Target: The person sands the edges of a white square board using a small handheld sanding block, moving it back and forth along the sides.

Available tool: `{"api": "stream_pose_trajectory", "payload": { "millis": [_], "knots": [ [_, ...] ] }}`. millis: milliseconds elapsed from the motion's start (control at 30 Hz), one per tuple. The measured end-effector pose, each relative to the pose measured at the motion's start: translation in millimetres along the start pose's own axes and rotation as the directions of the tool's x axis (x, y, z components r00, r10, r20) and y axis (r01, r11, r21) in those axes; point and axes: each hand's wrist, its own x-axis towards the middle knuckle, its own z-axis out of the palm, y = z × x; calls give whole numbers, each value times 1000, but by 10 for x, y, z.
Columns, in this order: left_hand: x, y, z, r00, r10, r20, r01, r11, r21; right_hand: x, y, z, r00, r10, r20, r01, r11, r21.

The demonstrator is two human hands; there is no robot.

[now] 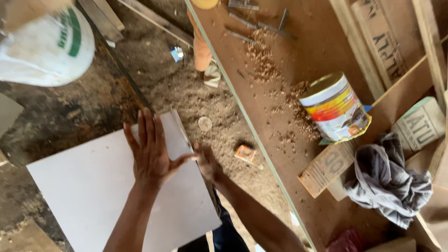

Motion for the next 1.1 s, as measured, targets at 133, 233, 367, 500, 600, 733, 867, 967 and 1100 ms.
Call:
{"api": "stream_pose_trajectory", "payload": {
  "millis": [133, 233, 367, 500, 600, 733, 867, 967, 1100],
  "knots": [
    [55, 12, 7, 987, -102, 122, 95, 994, 58, 119, -221, 7, 995, 2, 98, -16, 991, 136],
    [59, 36, -18, 985, -104, 140, 93, 992, 84, 128, -266, 2, 994, -26, 102, 16, 995, 102],
    [62, 25, 12, 990, -86, 114, 73, 990, 117, 153, -253, 62, 996, 45, 83, -58, 984, 168],
    [39, 33, 33, 992, -95, 80, 89, 993, 73, 160, -252, 94, 993, 98, 58, -106, 983, 149],
    [13, 18, 4, 997, -41, 66, 32, 990, 135, 162, -161, 99, 993, 118, -24, -115, 987, 117],
    [41, -62, 6, 996, -79, 50, 76, 995, 60, 238, 88, -12, 969, 178, -170, -167, 983, 75],
    [129, -14, 65, 983, -182, 1, 181, 982, -54, 466, 217, 55, 997, -50, -64, 46, 997, -54],
    [224, 19, 51, 978, -209, 16, 206, 973, 100, 412, 88, 101, 990, 112, -91, -99, 986, 138],
    [221, 19, 48, 987, -160, -7, 160, 984, 76, 383, -91, 46, 1000, 5, 18, -7, 993, 118]
  ]
}}
